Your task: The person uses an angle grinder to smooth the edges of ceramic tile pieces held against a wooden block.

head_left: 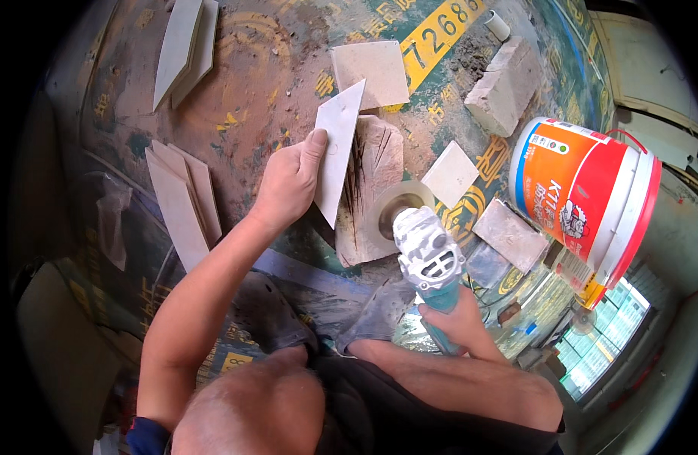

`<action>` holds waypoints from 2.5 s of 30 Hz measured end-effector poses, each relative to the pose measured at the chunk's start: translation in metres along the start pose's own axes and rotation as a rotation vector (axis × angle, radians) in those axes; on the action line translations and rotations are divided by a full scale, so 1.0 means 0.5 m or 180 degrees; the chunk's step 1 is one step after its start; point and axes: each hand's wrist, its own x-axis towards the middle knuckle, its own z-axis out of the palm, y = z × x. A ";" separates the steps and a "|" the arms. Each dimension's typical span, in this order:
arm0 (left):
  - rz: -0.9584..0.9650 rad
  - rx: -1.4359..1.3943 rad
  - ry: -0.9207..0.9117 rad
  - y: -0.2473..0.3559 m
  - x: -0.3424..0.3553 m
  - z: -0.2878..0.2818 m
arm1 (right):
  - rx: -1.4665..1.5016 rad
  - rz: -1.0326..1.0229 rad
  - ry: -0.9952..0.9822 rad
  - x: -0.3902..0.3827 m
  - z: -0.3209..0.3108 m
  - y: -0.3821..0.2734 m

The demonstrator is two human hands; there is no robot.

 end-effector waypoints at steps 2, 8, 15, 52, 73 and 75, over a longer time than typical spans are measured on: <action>-0.0065 0.0043 -0.0016 0.000 0.000 0.001 | -0.0289 0.0060 -0.0005 0.006 0.002 -0.009; -0.0197 -0.0277 -0.0399 0.006 -0.016 -0.014 | -0.0351 -0.0288 -0.0151 0.014 0.004 0.007; -0.0241 -0.0608 -0.0389 -0.001 -0.023 0.003 | -0.0414 -0.0162 -0.0253 0.008 0.004 -0.021; -0.0375 -0.1136 -0.0198 -0.002 -0.024 0.016 | -0.0354 0.0146 -0.0529 0.038 0.011 -0.061; -0.0432 -0.1055 -0.0169 -0.015 -0.017 0.022 | -0.0421 -0.0102 -0.0298 0.051 0.009 -0.052; -0.0432 -0.1095 -0.0232 -0.015 -0.018 0.020 | -0.0374 -0.0077 -0.0327 0.057 0.007 -0.057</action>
